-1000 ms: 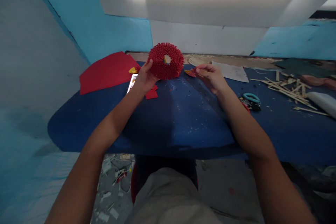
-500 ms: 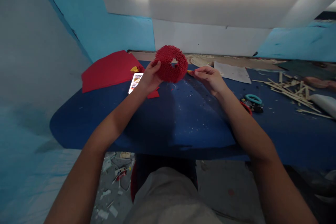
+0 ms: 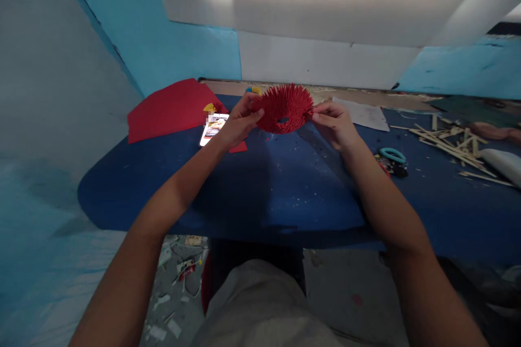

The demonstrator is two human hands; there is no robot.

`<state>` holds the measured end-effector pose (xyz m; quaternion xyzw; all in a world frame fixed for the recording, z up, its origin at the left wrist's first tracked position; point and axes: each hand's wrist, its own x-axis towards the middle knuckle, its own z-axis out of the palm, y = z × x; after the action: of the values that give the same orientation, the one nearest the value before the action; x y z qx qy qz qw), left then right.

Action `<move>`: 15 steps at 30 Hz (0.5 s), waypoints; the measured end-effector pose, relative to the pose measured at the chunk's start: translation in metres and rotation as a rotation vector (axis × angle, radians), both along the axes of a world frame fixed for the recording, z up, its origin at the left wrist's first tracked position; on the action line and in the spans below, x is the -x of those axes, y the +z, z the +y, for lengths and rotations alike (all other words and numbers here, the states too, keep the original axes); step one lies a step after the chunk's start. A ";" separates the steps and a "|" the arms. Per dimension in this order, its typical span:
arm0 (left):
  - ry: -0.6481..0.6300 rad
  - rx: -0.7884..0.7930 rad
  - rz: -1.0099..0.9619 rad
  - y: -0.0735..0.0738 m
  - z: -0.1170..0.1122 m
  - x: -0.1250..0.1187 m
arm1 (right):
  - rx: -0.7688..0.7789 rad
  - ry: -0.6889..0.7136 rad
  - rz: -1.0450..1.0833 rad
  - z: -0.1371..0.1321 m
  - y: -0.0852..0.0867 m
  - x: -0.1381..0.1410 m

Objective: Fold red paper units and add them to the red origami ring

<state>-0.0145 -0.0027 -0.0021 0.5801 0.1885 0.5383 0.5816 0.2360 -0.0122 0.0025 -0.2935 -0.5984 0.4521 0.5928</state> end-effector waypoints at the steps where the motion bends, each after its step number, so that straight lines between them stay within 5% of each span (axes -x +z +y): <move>1: -0.008 -0.010 -0.009 0.000 0.000 0.000 | -0.003 -0.006 -0.010 0.000 -0.001 0.000; 15: 0.042 0.070 0.014 0.008 -0.009 -0.002 | 0.024 -0.071 -0.072 -0.004 0.001 0.002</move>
<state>-0.0127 -0.0117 0.0054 0.5588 0.2236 0.5396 0.5888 0.2338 -0.0160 0.0033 -0.3375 -0.6031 0.4271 0.5831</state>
